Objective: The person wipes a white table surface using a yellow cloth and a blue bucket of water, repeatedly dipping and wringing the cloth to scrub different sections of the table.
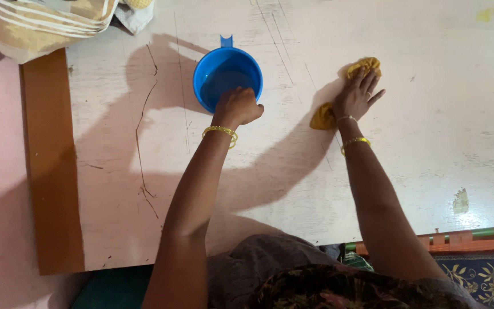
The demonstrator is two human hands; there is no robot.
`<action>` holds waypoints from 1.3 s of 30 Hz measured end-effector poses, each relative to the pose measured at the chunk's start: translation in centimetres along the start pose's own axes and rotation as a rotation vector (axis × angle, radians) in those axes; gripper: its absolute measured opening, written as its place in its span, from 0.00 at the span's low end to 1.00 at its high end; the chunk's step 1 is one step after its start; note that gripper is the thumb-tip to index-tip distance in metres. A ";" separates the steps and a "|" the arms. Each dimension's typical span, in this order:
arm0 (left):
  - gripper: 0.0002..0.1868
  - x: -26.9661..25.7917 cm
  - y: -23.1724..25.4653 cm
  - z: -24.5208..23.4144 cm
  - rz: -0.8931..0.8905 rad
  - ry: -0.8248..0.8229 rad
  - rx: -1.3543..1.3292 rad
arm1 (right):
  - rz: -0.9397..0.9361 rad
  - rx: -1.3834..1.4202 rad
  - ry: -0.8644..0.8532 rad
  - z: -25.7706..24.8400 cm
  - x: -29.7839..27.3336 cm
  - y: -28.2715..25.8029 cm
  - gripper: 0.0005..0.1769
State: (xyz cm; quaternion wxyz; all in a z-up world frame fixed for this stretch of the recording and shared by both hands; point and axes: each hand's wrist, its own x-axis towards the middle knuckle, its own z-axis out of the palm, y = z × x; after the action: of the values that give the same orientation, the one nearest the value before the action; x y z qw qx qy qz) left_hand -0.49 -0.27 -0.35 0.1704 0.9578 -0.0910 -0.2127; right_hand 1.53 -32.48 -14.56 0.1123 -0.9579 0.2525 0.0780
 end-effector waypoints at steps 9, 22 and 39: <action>0.20 -0.8 0.5 -1.1 -0.055 -0.044 -0.022 | -0.689 -0.196 0.278 9.2 -1.2 -8.5 0.43; 0.21 0.1 -0.2 0.1 -0.012 0.002 -0.002 | -0.674 -0.025 0.230 5.4 1.2 -5.0 0.43; 0.21 0.3 -0.2 -0.1 -0.021 -0.007 -0.052 | -0.669 0.112 0.160 8.3 -3.8 -9.3 0.37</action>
State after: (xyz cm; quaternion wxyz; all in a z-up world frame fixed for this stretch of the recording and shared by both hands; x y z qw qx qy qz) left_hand -0.21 -0.18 -0.47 0.1925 0.9533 -0.0761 -0.2201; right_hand 2.11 -20.73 -20.13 0.1638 -0.9830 -0.0638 -0.0523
